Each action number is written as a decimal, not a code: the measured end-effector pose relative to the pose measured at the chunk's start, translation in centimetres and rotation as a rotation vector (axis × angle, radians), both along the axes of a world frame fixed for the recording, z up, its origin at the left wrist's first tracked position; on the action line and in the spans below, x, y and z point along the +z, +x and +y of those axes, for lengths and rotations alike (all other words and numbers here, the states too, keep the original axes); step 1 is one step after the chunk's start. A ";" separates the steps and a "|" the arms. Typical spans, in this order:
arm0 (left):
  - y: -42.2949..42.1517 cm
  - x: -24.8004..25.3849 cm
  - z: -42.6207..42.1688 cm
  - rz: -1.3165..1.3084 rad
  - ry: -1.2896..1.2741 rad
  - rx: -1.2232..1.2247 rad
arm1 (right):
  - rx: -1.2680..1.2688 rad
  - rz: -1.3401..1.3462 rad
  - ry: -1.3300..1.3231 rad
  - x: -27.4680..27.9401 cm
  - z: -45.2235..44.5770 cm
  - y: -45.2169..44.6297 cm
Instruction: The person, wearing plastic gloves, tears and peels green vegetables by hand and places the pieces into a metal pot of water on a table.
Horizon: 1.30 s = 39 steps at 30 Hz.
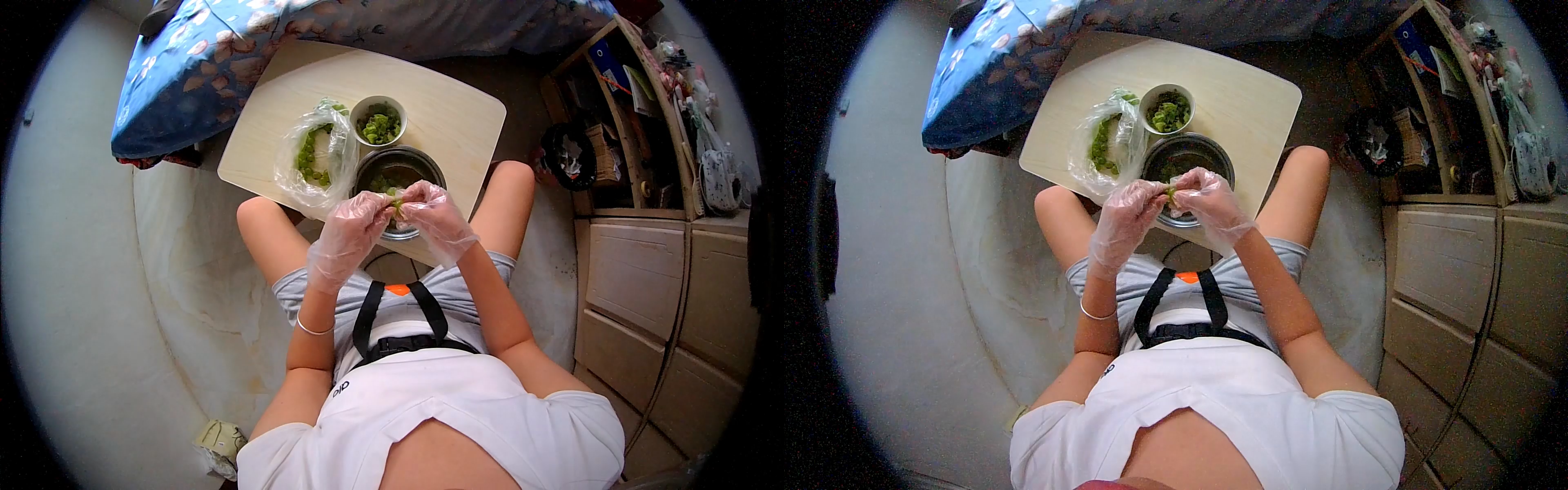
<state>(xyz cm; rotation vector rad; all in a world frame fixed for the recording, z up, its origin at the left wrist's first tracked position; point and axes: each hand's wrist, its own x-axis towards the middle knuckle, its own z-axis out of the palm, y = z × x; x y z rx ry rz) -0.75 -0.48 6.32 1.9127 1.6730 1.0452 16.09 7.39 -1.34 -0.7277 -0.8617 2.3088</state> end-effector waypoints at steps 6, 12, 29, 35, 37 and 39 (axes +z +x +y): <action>-0.3 -1.1 -0.1 0.111 -0.004 -0.054 | 0.023 -0.154 0.138 -0.4 -0.3 0.0; 0.3 -1.0 -0.1 0.275 0.005 -0.054 | 0.057 -0.260 0.260 1.0 0.1 0.1; 0.0 -2.7 -0.4 -0.852 -0.457 0.048 | 0.211 0.287 -0.204 0.4 0.6 0.6; -1.0 -2.7 0.4 -1.040 -0.433 0.162 | 0.238 0.372 -0.281 0.3 1.1 1.8; -2.1 -3.3 2.1 -0.953 -0.357 0.207 | 0.227 0.343 -0.241 -0.5 1.0 2.0; -2.9 -3.6 4.5 -0.789 -0.263 0.322 | 0.214 0.311 -0.202 -1.3 0.7 2.2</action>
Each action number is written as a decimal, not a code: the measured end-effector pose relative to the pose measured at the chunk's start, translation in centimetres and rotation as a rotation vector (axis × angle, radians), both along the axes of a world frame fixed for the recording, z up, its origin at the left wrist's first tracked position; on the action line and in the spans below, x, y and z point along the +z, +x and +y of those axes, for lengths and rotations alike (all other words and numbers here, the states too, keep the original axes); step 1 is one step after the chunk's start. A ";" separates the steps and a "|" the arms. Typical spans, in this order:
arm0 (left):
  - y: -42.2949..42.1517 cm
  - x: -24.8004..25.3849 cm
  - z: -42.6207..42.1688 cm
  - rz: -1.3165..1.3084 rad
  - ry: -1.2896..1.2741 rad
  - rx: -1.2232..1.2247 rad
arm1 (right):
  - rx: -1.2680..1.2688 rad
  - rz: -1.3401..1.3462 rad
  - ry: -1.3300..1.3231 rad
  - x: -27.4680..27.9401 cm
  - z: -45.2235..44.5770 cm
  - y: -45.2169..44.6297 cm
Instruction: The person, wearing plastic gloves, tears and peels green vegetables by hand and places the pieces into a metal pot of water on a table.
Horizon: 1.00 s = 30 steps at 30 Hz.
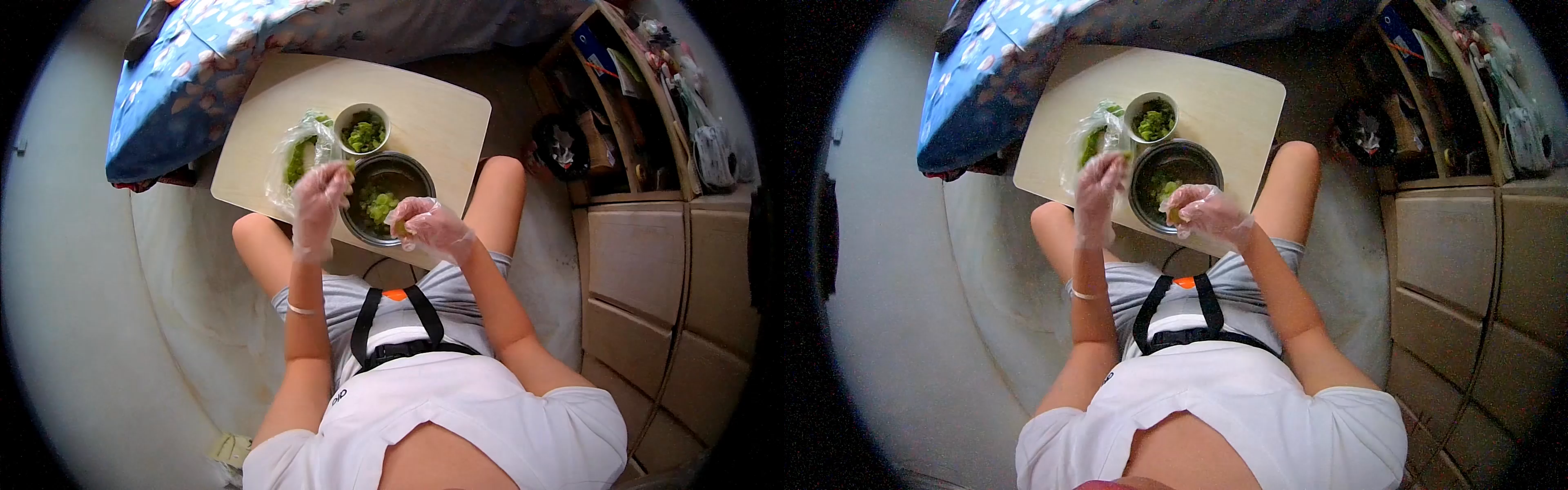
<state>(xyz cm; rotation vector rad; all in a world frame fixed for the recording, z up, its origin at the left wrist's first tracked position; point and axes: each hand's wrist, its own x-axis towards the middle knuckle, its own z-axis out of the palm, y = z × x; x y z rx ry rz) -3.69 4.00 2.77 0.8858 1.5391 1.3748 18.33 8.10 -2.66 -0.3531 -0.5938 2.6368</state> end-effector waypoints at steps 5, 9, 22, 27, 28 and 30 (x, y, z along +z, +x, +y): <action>-2.7 -1.1 7.3 0.854 0.401 -0.005 | 0.010 -0.108 0.080 -0.9 -0.7 1.1; -5.0 -7.2 11.8 1.324 0.164 -0.209 | 0.014 -0.076 0.093 -1.4 -1.0 1.6; -5.4 -7.4 12.7 1.143 0.254 -0.292 | 0.012 -0.187 0.054 -0.7 -1.3 0.9; -4.7 -6.8 12.4 0.910 0.332 -0.167 | -0.030 -0.215 0.062 -1.6 -1.0 0.9; -4.8 -6.5 12.3 0.946 0.220 -0.186 | -0.099 -0.208 0.059 -1.6 -0.9 0.7; -4.8 -6.1 11.8 0.979 0.103 -0.206 | -0.166 -0.201 0.051 -1.7 -0.8 0.3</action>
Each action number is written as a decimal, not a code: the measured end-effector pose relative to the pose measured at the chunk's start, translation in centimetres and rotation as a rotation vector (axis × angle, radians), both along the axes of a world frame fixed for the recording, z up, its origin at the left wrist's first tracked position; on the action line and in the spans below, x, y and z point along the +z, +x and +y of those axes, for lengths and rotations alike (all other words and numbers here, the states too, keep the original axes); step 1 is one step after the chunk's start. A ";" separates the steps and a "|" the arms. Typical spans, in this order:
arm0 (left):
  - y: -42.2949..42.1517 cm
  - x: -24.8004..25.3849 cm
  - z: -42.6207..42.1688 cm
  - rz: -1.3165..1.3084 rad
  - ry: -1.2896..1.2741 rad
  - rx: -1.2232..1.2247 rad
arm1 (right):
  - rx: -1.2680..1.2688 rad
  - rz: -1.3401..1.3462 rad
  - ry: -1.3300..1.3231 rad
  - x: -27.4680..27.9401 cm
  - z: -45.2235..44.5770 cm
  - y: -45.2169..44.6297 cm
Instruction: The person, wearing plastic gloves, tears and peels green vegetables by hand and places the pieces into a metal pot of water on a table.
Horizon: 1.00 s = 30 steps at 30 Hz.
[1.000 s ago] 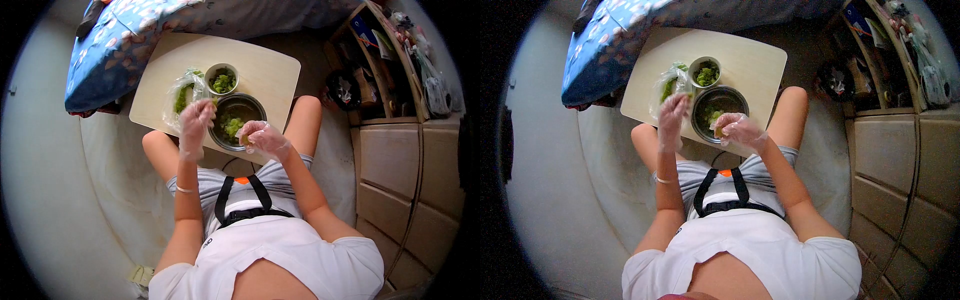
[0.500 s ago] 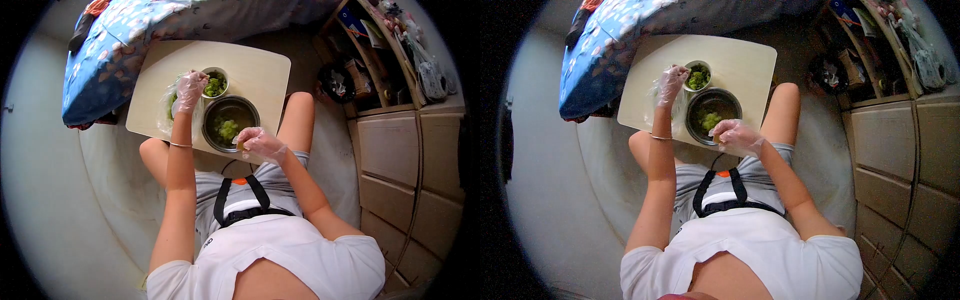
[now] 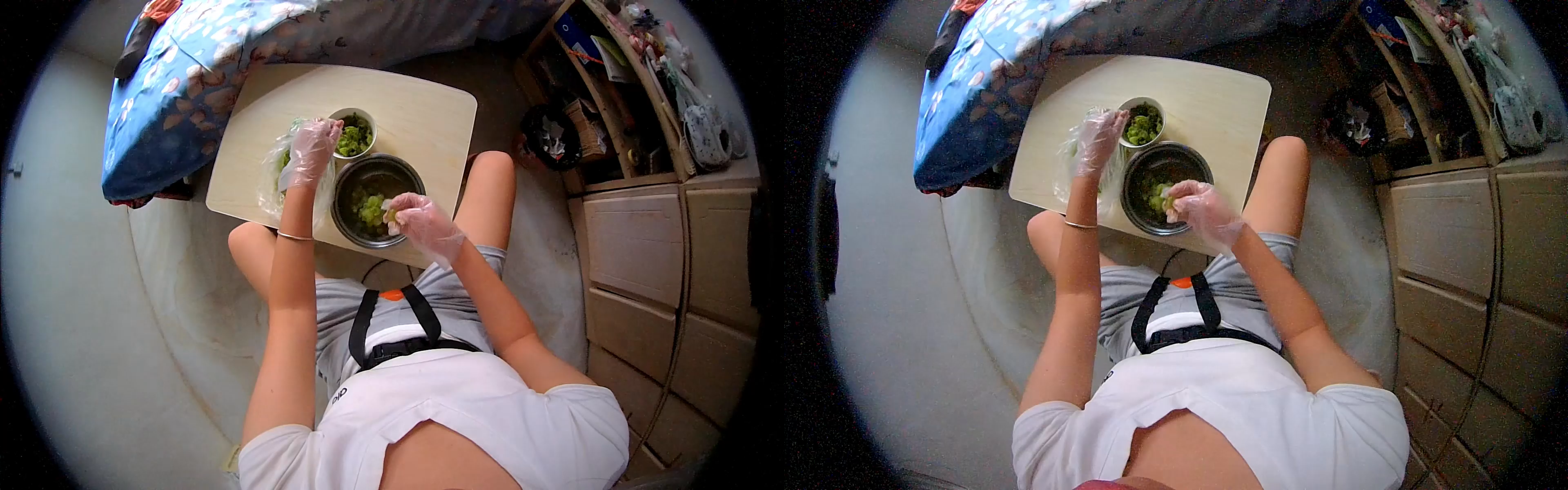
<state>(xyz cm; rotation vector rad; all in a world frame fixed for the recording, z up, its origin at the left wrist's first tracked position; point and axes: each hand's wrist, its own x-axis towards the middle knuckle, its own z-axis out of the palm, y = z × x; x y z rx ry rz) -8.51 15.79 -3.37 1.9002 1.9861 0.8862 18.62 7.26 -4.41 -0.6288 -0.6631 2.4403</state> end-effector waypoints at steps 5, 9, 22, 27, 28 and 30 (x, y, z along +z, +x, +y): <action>1.0 2.2 -2.7 0.322 0.211 -0.071 | -0.169 -0.012 -0.093 -0.3 0.7 -0.8; 1.9 2.0 -5.7 -0.006 0.128 -0.039 | -0.179 -0.007 -0.075 -0.6 0.8 -1.4; 6.8 3.6 -14.6 -0.949 -0.195 -0.130 | -0.240 -0.386 0.344 3.2 0.1 -3.3; 7.8 6.9 -15.7 -0.312 -0.065 -0.181 | -0.215 -0.440 0.527 3.5 -0.4 -3.8; 8.0 7.3 -15.7 -0.230 -0.020 -0.182 | -0.210 -0.514 0.603 4.2 -0.4 -3.8; 8.1 7.4 -15.8 -0.146 0.026 -0.181 | -0.203 -0.588 0.679 4.5 -0.5 -3.9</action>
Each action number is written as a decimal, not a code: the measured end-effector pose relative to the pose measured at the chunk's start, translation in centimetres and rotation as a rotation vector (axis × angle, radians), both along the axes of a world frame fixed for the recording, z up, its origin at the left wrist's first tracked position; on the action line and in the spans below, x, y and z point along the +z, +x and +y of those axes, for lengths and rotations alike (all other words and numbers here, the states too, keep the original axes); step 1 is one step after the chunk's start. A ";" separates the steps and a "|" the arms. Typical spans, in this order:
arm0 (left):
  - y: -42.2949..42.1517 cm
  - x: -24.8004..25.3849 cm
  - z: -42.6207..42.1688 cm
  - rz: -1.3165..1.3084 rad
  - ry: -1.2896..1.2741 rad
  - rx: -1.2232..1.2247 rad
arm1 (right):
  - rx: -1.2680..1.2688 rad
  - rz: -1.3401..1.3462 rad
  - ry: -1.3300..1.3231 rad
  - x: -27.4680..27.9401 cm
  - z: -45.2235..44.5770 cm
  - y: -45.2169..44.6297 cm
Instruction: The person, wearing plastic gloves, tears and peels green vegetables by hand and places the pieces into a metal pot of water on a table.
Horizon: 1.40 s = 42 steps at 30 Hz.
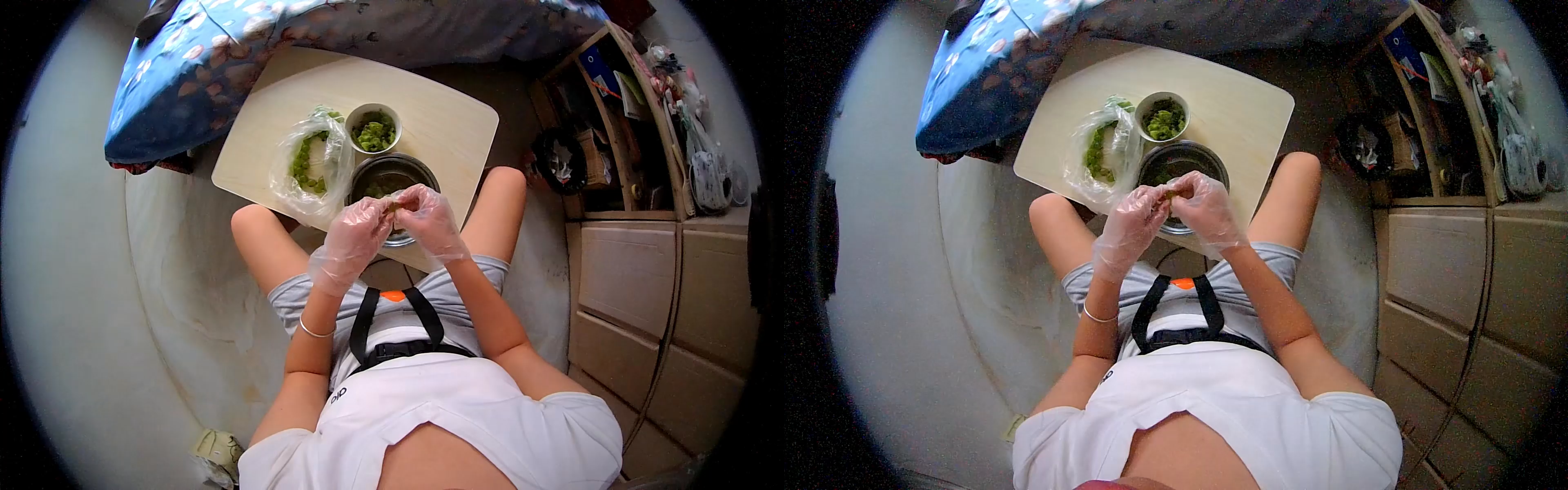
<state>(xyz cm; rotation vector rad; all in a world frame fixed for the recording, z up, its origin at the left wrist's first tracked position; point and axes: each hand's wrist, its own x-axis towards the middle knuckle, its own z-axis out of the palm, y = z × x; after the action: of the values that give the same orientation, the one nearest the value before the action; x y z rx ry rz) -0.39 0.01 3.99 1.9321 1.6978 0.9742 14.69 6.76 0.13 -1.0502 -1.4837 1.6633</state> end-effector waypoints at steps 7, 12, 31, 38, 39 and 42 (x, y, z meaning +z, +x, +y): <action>0.6 -0.8 0.0 0.020 0.058 0.031 | 0.001 -0.020 0.119 0.2 -0.2 -0.1; 1.4 -0.8 -0.2 0.045 0.097 0.090 | 0.015 -0.052 0.186 0.8 -0.2 0.0; -0.5 -1.1 -0.7 -1.254 -0.551 0.133 | 0.268 0.281 -0.457 0.2 1.8 1.9; -0.7 -1.4 -0.5 -1.365 -0.558 0.066 | 0.233 0.377 -0.580 0.4 1.4 1.8; -0.8 -1.4 -0.5 -1.365 -0.559 0.066 | 0.233 0.377 -0.581 0.6 1.4 1.8; -1.0 -2.0 -0.5 -1.365 -0.553 0.021 | 0.223 0.436 -0.631 1.0 1.3 2.0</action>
<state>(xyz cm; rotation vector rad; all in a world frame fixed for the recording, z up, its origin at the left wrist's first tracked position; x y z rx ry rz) -1.34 -0.48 2.01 0.5354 0.9423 1.1972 16.65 8.07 1.18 -0.7562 -0.8257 2.4224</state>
